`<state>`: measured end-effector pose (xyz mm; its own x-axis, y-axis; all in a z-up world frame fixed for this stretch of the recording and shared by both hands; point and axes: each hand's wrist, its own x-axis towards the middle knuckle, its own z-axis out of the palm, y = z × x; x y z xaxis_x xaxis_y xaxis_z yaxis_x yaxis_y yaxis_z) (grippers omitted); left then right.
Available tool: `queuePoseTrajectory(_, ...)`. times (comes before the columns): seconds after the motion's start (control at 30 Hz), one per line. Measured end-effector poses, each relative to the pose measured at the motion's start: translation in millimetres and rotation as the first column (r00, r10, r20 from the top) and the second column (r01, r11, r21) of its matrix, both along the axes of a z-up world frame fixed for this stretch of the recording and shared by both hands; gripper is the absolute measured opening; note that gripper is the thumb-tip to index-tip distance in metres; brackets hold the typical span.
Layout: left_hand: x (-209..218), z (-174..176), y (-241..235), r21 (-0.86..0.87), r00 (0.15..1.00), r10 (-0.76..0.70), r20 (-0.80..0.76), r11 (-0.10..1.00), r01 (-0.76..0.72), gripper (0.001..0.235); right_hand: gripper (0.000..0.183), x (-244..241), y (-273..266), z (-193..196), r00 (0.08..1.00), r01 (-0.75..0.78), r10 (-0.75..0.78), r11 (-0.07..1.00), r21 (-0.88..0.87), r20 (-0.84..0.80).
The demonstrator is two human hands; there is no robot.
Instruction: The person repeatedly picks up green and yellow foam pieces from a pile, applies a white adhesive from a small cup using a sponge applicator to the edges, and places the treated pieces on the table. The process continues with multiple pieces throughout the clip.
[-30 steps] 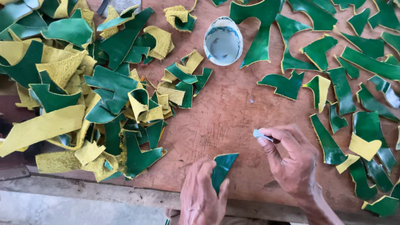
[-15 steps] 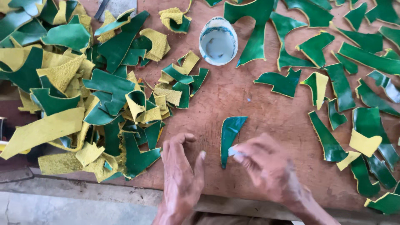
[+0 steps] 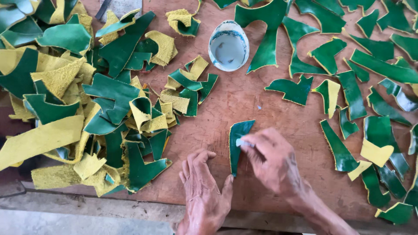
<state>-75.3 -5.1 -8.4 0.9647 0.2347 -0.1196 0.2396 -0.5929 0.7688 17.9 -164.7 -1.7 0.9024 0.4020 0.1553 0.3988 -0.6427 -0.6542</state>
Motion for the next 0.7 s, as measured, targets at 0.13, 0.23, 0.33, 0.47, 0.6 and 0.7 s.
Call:
queuePoseTrajectory(0.13, 1.6, 1.4, 0.6, -0.009, 1.0, -0.003, 0.002, 1.0, 0.003, 0.079, 0.013, 38.5, -3.8, 2.6, 0.993, 0.055, -0.051, 0.998, -0.038, 0.103)
queuePoseTrajectory(0.23, 3.6, -0.1, 1.9, -0.021, 1.0, 0.003, 0.015, 1.0, -0.003, 0.079, 0.012, 41.9, -4.4, 15.1, 0.995, 0.067, -0.066, 0.998, -0.014, 0.073)
queuePoseTrajectory(0.33, -1.6, -2.5, 2.3, -0.032, 1.0, 0.014, -0.015, 0.999, -0.015, 0.079, 0.017, 4.1, -4.5, 26.7, 0.969, -0.23, 0.232, 0.973, -0.03, 0.079)
queuePoseTrajectory(0.47, 1.6, -8.2, 1.3, -0.02, 0.999, 0.013, 0.048, 1.0, -0.012, 0.077, 0.022, -10.9, 0.0, 7.9, 0.927, -0.374, 0.374, 0.927, 0.004, 0.022)
queuePoseTrajectory(0.6, -2.3, -8.9, 0.8, -0.012, 0.998, 0.024, 0.061, 1.0, -0.023, 0.076, 0.014, 18.6, 5.7, -14.1, 0.965, -0.235, 0.232, 0.972, 0.016, 0.126)
queuePoseTrajectory(0.7, -1.3, -7.4, 0.7, -0.018, 0.997, 0.019, 0.08, 1.0, -0.017, 0.077, 0.012, 47.7, 10.6, -8.5, 0.992, -0.077, 0.075, 0.997, 0.015, 0.105)
